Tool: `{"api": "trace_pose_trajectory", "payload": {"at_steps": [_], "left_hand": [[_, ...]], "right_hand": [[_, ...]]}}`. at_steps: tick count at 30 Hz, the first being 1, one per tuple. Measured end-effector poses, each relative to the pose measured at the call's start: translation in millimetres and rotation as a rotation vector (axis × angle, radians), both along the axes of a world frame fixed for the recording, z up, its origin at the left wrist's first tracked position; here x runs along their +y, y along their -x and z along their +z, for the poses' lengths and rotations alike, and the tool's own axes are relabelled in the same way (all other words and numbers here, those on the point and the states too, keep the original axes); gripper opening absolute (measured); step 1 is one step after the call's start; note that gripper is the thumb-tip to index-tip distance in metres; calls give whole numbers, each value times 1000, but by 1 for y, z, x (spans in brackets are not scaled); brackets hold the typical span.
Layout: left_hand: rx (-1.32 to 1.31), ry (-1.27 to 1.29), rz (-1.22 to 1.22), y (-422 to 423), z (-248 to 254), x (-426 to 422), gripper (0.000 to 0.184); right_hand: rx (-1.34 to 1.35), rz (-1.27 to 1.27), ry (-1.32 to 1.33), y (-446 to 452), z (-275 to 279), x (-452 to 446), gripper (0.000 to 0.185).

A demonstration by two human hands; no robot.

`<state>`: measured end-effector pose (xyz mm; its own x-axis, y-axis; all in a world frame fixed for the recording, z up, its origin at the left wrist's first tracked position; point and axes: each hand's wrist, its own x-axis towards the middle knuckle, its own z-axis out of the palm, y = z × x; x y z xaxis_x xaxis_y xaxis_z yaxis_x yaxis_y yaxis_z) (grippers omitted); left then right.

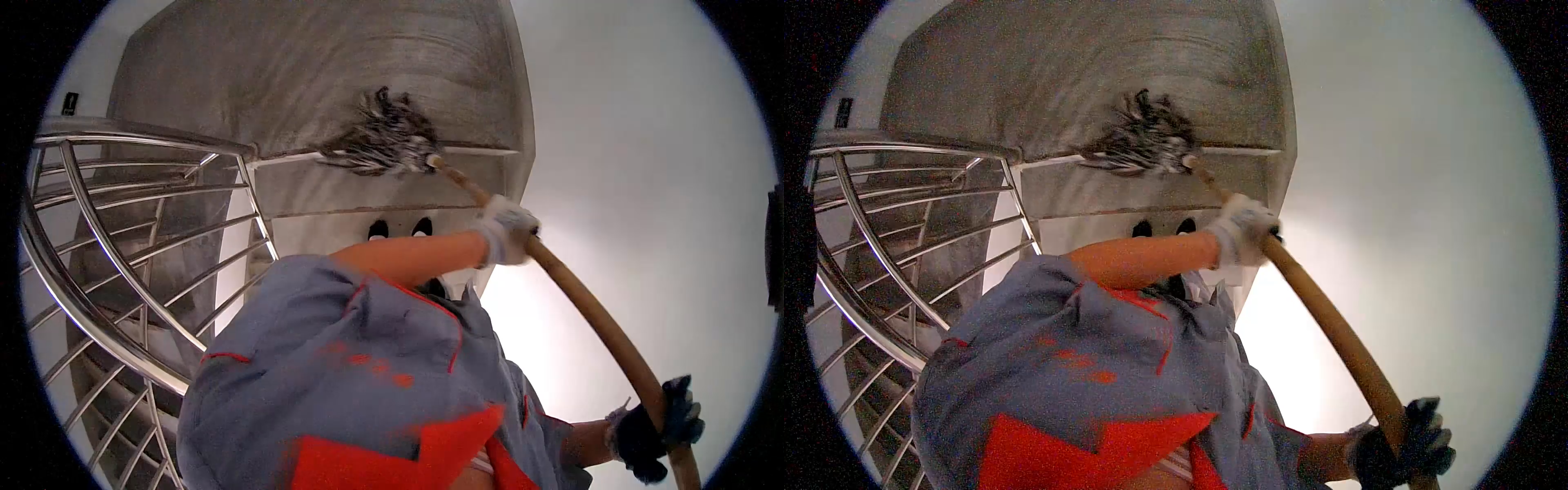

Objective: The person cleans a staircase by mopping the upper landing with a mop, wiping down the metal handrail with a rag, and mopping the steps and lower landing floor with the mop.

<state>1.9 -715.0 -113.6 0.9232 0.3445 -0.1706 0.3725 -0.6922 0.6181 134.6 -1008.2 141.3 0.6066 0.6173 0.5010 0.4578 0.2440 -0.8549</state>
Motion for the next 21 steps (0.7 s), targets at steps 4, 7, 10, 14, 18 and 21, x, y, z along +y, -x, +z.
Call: {"api": "trace_pose_trajectory", "payload": {"at_steps": [4,7,10,14,18,21], "left_hand": [[-189,150,-218,-38,49,-40,17],[-264,265,-383,-44,97,-51,18],[-299,299,-450,-49,125,-48,20],[-359,304,-396,-47,132,-44,20],[-370,283,-341,-39,138,-42,20],[-356,260,-316,-26,156,-41,19]], "right_hand": [[-221,-279,319,19,-19,27,25],[33,138,-156,48,3,89,32],[76,319,-269,51,27,101,33],[97,445,-284,66,40,129,34],[93,527,-297,76,53,147,35],[71,580,-328,86,69,155,37]]}}
